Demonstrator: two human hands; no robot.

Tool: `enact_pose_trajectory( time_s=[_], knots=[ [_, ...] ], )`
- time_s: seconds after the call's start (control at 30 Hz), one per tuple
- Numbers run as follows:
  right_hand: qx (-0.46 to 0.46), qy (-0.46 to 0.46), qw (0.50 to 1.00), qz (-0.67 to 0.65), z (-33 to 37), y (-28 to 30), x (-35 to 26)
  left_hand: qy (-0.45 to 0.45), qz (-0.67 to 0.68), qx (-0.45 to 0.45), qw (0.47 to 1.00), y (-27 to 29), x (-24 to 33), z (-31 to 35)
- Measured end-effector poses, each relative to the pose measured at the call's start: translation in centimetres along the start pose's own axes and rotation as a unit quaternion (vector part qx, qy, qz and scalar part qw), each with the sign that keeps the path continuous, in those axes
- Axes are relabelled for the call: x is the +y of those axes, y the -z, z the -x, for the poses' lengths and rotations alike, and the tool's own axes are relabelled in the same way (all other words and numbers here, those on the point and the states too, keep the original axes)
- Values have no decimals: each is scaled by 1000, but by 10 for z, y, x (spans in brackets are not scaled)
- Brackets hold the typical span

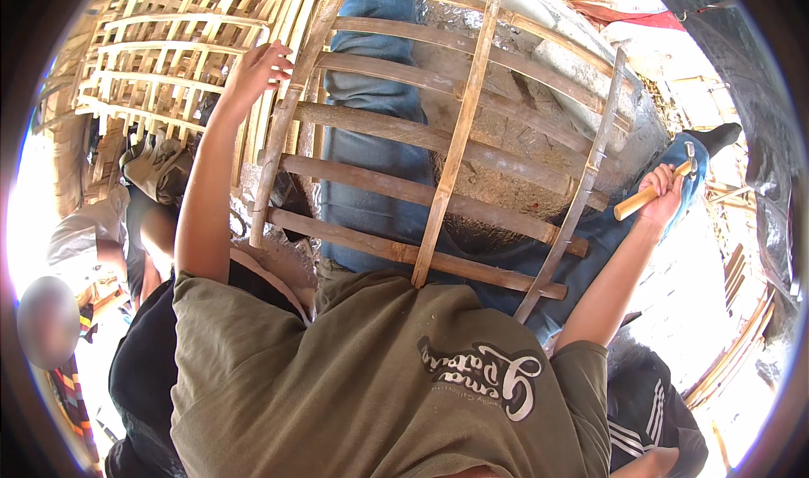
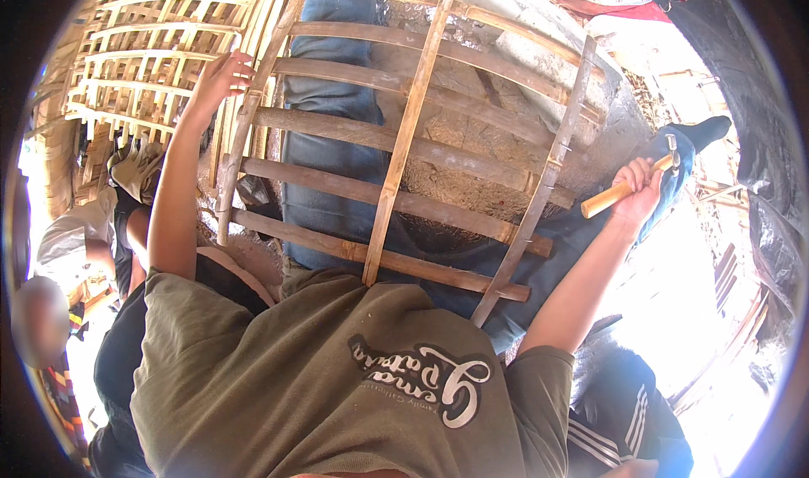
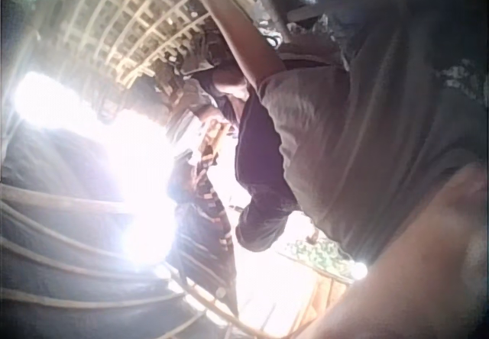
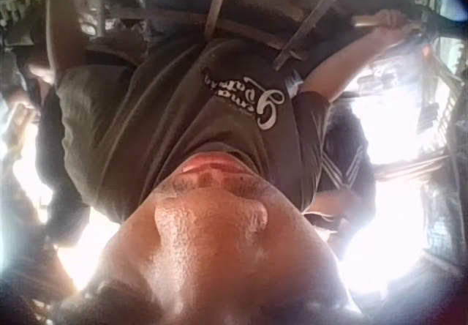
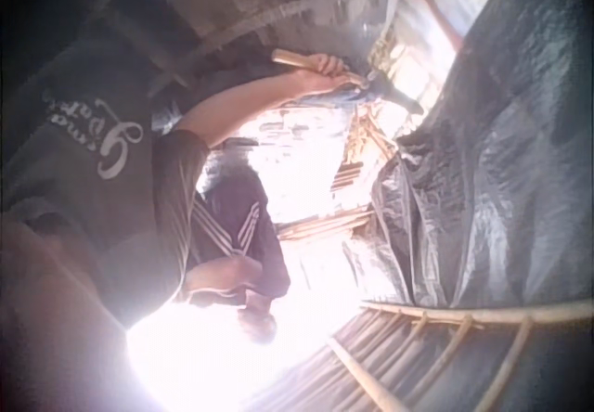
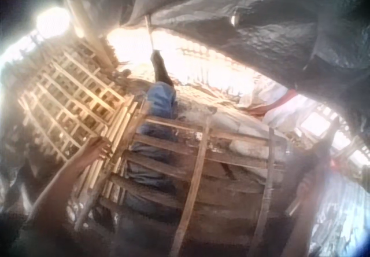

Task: The person sits on the ground and uses a hammer to drive nails into a wooden lattice structure. They repeatedly position wooden slats and strike them with the hammer to secure the assembly.

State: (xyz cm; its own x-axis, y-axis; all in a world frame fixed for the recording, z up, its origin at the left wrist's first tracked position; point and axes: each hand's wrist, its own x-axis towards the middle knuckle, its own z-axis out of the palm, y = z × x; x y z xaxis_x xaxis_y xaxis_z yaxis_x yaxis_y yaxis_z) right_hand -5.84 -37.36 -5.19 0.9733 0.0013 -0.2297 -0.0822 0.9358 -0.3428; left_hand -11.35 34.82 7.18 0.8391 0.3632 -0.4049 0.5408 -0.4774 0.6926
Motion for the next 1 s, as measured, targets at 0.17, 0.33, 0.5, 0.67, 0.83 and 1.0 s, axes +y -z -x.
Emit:
enact_pose_trajectory(
  time_s=[0.17, 0.33, 0.5, 0.67, 0.83, 1.0],
  knots=[
    [16, 7, 1000, 12, 2, -4, 5, 42, 92, -26, 995, -8, -10, -2],
    [37, 5, 999, 20, 4, -13, 9, 90, 95, -38, 991, -10, -16, -8],
    [35, 13, 999, 28, 5, -13, 9, 79, 85, -39, 992, -10, -13, -8],
    [34, 19, 999, 30, 5, -13, 10, 33, 51, 5, 998, -10, -3, 5],
    [44, 23, 998, 31, 6, -19, 14, -181, -215, 191, 940, -11, 7, 28],
    [46, 25, 998, 40, 5, -19, 12, -245, -87, 167, 951, -49, 68, 107]
  ],
)
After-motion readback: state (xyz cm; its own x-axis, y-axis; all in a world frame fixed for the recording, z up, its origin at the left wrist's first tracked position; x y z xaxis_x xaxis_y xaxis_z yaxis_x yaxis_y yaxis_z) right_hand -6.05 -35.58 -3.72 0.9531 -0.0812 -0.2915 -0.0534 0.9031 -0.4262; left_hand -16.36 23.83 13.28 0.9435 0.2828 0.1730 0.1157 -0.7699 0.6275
